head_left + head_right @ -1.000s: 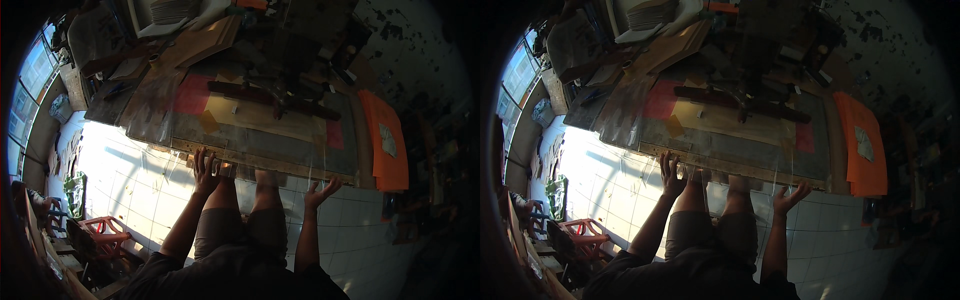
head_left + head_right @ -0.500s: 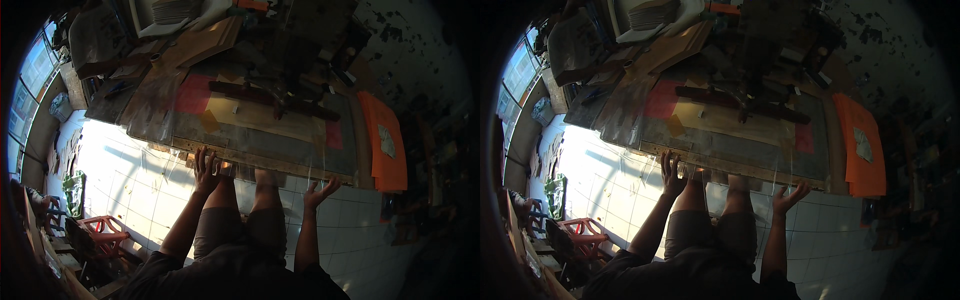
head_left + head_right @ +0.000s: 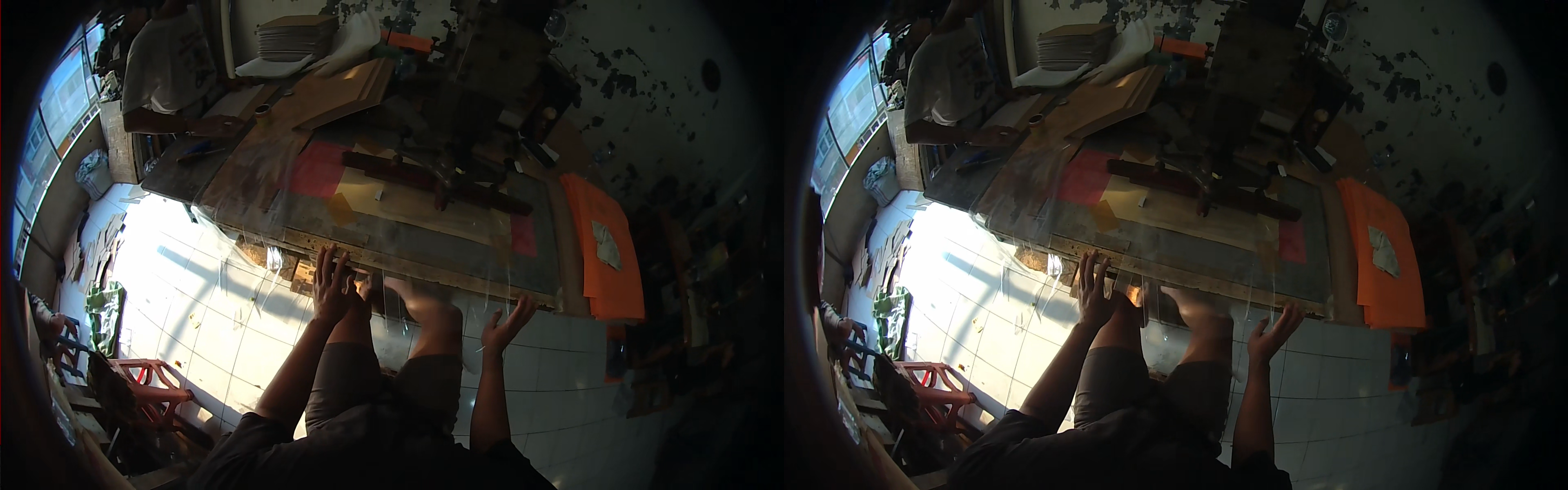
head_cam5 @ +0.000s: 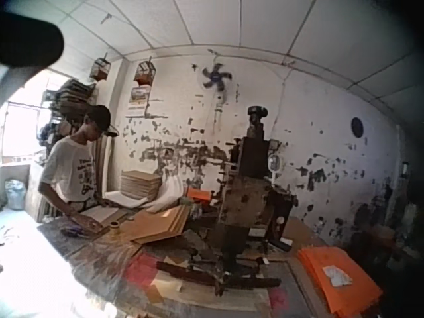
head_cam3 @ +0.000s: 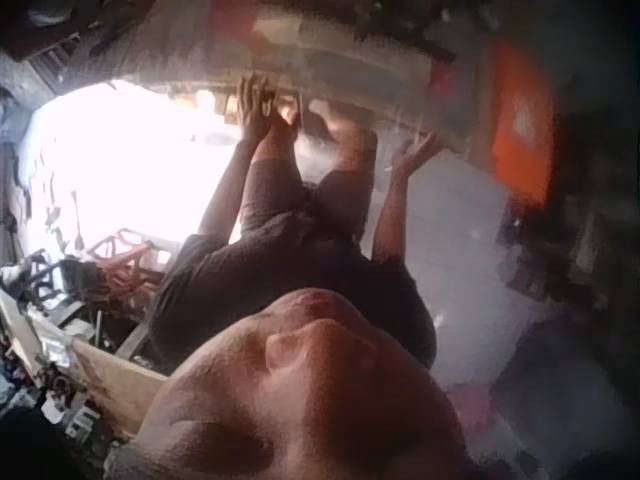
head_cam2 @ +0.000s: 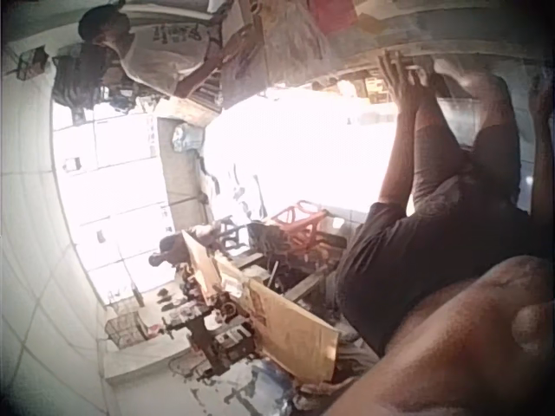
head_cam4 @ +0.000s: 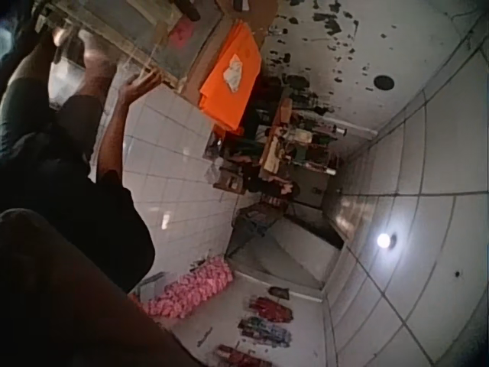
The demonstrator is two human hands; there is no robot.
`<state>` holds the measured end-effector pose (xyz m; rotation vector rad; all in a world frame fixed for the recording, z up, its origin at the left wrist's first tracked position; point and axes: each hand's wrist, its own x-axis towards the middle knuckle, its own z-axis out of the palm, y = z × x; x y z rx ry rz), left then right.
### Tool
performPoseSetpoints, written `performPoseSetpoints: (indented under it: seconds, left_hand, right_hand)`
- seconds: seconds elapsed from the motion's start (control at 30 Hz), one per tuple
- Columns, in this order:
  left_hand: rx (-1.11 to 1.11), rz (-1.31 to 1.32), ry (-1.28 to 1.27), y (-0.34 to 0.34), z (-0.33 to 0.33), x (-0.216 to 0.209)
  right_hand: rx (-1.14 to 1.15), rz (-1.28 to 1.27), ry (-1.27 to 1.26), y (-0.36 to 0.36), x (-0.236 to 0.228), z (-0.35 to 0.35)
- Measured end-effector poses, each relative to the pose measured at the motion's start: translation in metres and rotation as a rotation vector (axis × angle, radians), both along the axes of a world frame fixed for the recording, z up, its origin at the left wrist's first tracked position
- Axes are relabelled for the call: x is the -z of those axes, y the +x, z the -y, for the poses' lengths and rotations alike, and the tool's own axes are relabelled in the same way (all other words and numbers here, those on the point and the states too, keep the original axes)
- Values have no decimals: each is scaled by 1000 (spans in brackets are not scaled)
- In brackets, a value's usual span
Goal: The person aligns a plastic sheet on a heat sealer machine table and peels excess plastic strips from the edges of the sealed plastic pouches by hand.
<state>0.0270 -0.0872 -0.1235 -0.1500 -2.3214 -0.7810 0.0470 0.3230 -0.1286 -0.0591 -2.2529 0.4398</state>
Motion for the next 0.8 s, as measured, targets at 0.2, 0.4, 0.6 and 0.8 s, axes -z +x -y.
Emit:
performPoseSetpoints:
  seconds: [0.2,0.4,0.6,0.8]
  left_hand:
    - [-14,-60,9,-1,2,3]
    - [-29,-45,40,-4,-7,6]
    - [-55,-60,25,1,0,9]
    - [-29,-13,-17,0,-2,3]
  right_hand:
    - [-44,19,25,17,-28,-4]
    - [-72,101,-354,10,-69,-43]
    - [-287,294,-238,-64,-118,-7]
    - [-177,469,-157,-164,-107,-5]
